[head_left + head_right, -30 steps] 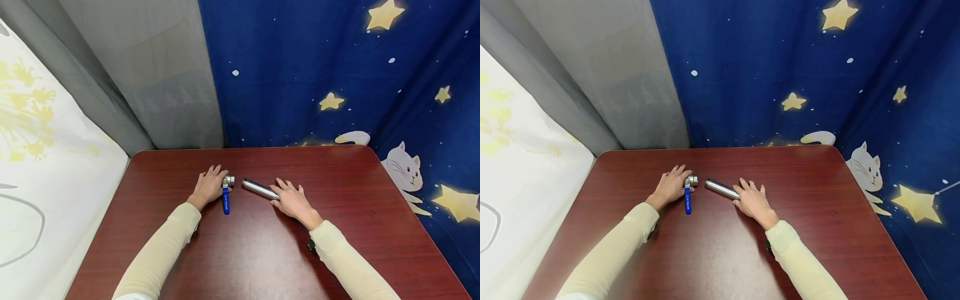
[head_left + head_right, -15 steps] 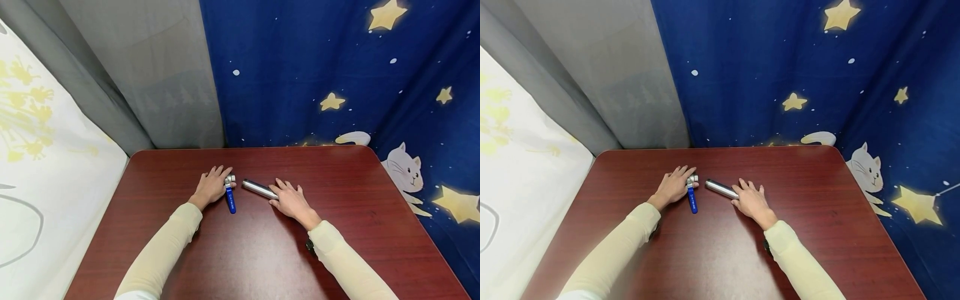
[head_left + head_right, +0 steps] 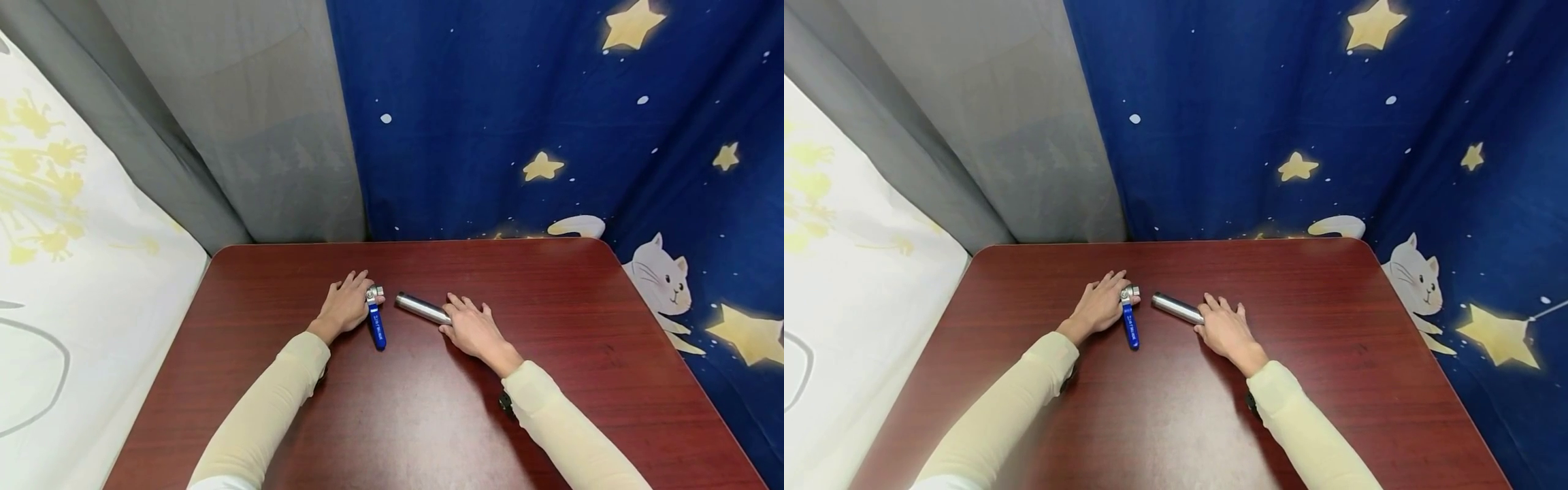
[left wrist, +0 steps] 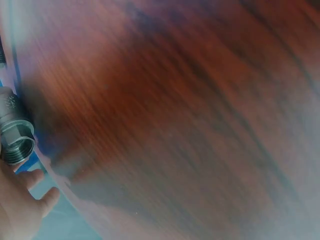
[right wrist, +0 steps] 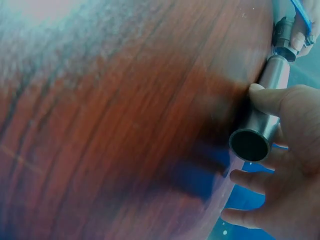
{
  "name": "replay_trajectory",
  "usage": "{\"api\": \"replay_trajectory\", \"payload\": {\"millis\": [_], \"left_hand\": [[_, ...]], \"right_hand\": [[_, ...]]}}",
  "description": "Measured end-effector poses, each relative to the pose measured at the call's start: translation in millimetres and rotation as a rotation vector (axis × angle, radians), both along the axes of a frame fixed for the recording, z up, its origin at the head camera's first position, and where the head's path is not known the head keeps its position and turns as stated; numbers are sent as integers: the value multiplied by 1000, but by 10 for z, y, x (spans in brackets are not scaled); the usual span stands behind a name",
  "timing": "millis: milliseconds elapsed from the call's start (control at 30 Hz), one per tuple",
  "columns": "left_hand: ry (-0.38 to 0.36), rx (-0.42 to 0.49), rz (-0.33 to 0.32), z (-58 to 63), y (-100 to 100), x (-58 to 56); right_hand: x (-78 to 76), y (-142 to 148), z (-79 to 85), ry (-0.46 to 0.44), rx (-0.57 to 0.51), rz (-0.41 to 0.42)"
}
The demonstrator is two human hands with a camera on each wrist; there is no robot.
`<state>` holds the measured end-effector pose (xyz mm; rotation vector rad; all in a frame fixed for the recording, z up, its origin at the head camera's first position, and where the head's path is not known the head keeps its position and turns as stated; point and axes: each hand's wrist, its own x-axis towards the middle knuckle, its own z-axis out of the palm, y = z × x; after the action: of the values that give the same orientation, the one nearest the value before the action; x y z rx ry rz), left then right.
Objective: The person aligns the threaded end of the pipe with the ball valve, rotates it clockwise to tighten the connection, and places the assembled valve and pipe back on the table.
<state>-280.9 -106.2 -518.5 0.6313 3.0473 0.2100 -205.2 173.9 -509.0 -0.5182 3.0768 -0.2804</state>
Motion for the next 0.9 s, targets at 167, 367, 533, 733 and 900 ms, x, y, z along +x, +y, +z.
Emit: {"api": "replay_trajectory", "payload": {"millis": [167, 367, 533, 733, 900], "left_hand": [[-25, 33, -3, -12, 0, 10], [4, 41, -46, -25, 2, 38], [29, 68, -57, -12, -2, 70], [69, 138, -77, 105, -18, 120], [124, 143, -116, 256, -39, 183]], "right_hand": [[14, -7, -23, 2, -32, -4], [21, 11, -33, 40, -86, -13], [19, 51, -12, 51, -147, -33], [32, 124, 135, 108, -222, -23], [24, 196, 355, 164, -287, 11]]}}
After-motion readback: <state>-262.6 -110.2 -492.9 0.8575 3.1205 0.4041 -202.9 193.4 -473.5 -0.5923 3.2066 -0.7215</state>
